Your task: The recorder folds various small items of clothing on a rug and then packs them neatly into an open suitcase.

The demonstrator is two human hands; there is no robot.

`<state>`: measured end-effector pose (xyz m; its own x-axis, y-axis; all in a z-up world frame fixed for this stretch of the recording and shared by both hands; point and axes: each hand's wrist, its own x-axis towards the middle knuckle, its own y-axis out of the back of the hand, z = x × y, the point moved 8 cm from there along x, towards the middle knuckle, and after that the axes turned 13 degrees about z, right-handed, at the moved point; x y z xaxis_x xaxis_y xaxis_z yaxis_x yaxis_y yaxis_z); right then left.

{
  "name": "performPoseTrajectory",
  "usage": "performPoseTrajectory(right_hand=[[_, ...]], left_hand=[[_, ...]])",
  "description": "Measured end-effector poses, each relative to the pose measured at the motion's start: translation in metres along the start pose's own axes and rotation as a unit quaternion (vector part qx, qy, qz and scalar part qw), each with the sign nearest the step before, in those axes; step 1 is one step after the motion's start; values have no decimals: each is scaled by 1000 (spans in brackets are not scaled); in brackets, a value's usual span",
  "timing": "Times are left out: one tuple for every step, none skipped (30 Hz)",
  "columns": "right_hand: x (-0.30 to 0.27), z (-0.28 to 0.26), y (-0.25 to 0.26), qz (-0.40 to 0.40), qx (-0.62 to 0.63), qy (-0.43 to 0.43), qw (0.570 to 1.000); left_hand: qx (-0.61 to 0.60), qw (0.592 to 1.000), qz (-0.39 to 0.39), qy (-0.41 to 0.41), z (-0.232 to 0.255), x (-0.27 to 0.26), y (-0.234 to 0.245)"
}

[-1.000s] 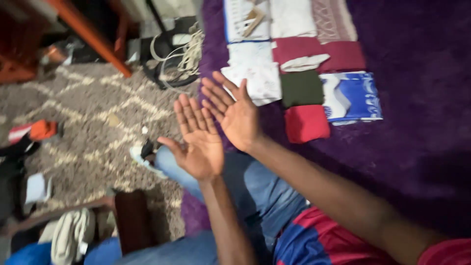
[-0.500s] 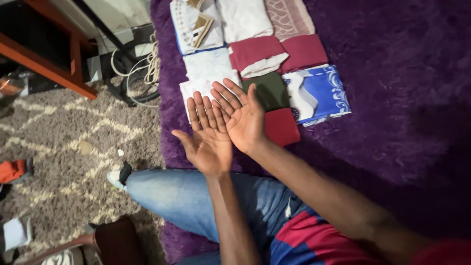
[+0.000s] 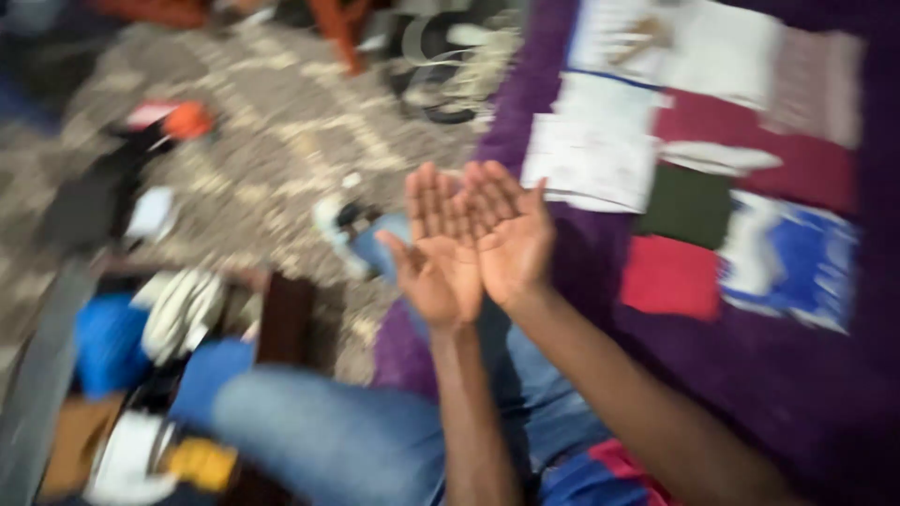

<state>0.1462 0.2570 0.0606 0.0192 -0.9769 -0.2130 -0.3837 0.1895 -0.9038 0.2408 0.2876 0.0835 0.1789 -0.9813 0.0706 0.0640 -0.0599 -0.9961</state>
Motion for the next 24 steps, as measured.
performPoseTrajectory(right_hand=[[0,14,-7,-15,-5,-35,999],[-3,26,-10,-16,-1,-33,999],[-5,40,-14,-18,3,-31,999],[-8,61,-26,-31,-2,-70,997],[-10,79,-40,-53,-19,-79,995],[-12,94,-48,-73,-36,-87,993],[-22,123,-57,-84,-43,-123,988],[-27,143,-68,-94,-66,-122,986],[-31,163,-79,-105,-88,-120,983],[-33,187,-88,-115,-96,-144,978],[-35,209,-96,-119,-116,-158,973],[-39,229,-99,-118,-135,-168,969],[-43,252,-101,-122,-142,-189,964],[-43,277,-106,-133,-158,-214,955],[-43,302,-112,-144,-173,-240,944],[-39,326,-118,-152,-178,-255,938],[-37,352,-123,-180,-219,-269,920],[-39,378,-124,-203,-262,-286,899],[-38,394,-127,-207,-267,-303,891],[-40,416,-130,-234,-322,-313,862],[-41,437,-132,-263,-375,-321,829],[-40,458,-124,-267,-377,-337,820],[-40,480,-110,-252,-400,-378,796],[-34,499,-96,-237,-424,-412,771]], left_hand=[[6,999,1,-38,14,0,-3],[-3,998,4,-57,30,-5,-3],[-12,997,6,-76,47,-8,-3],[-6,993,9,-116,69,-12,-5],[-20,990,9,-140,90,-14,-6],[-37,986,10,-161,107,-18,-4],[-34,979,14,-198,133,-29,-4],[-31,975,19,-220,153,-33,-6],[-28,970,24,-241,174,-37,-9],[-29,963,27,-268,196,-40,-6],[-18,955,35,-293,217,-43,-3],[-6,949,47,-312,235,-49,2],[-8,942,53,-332,254,-56,7],[17,928,76,-364,275,-59,10],[41,913,100,-394,296,-62,14],[40,905,102,-410,313,-63,17],[76,889,132,-432,330,-64,22],[110,870,170,-450,344,-69,29],[107,860,180,-465,354,-72,35],[153,839,220,-474,365,-74,42],[197,815,260,-479,377,-76,49],[195,805,270,-491,384,-79,56],[235,790,299,-481,390,-78,63],[272,777,325,-466,393,-72,71]])
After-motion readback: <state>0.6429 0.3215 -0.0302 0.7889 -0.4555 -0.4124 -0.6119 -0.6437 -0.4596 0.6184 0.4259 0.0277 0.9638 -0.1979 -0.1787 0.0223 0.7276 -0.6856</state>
